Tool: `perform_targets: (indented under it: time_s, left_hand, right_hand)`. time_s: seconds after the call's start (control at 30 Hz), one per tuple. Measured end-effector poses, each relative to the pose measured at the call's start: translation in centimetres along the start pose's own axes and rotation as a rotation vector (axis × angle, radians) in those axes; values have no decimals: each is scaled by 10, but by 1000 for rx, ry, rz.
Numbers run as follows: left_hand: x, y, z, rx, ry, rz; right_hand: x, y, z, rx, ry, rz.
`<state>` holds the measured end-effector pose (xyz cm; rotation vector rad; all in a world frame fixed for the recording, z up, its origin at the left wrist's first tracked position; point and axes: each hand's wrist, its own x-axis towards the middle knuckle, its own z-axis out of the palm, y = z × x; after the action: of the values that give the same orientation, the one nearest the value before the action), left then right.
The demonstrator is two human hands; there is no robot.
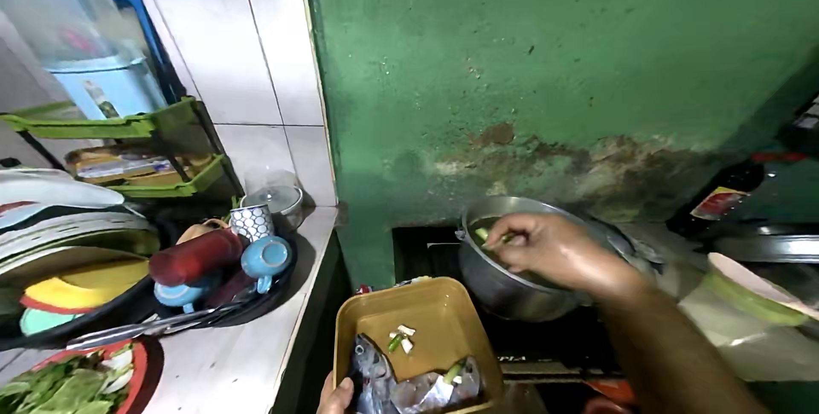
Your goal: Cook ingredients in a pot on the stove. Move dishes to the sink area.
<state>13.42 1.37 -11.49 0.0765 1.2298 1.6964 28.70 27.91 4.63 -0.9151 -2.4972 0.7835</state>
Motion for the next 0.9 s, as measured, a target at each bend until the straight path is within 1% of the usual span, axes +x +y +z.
perform_targets:
  time_s: [0.03, 0.07, 0.1, 0.2, 0.23, 0.27, 0.3, 0.33, 0.4, 0.43, 0.5, 0.53, 0.6, 0.63, 0.67, 0.73, 0.9]
  left_hand:
    - [0, 0, -1, -6, 20, 19]
    - [1, -1, -2, -2, 38, 42]
    - [2, -1, -4, 10, 56, 67]
    - [4, 0, -13, 40, 108, 139]
    - [3, 2, -15, 42, 123, 153]
    - [2, 4, -17, 48, 135, 166]
    - [1, 7, -19, 59, 145, 179]
    - [0, 8, -23, 70, 154, 191]
    - [-1, 10, -32, 105, 167, 220]
    - [-1, 10, -36, 125, 170, 237]
    - [-2, 11, -45, 143, 165, 266]
    - [-2, 10, -50, 149, 162, 276]
    - [-3, 11, -60, 158, 144, 286]
    - [-4, 13, -65, 161, 134, 278]
    - [-6, 14, -70, 164, 125, 264]
    - [-10, 19, -79, 169, 106, 229]
    - [-17, 32, -95, 164, 50, 184]
  right_hand:
    - [6, 10, -11, -96, 54, 28]
    - [14, 21, -19, -200, 66, 64]
    - [23, 32, -25, -300, 35, 121]
    - [48, 56, -29, -551, -140, 303]
    - [51, 56, -29, -611, -157, 339]
    - [52, 52, -30, -647, -136, 347]
    - [49, 44, -29, -661, -69, 314]
    - [44, 32, -25, -653, 24, 244]
    - [27, 0, -11, -622, 162, 21]
    - [17, -19, 2, -569, 155, -111]
    - [-3, -43, 44, -405, -13, -374]
    - [-12, -49, 71, -328, -178, -446]
    - [-20, -71, 115, -297, -677, -346]
    - [-20, -80, 134, -304, -834, -298]
    - [-21, -83, 150, -310, -900, -280]
    - [-23, -87, 172, -325, -917, -277]
    - [-30, -106, 186, -353, -919, -211]
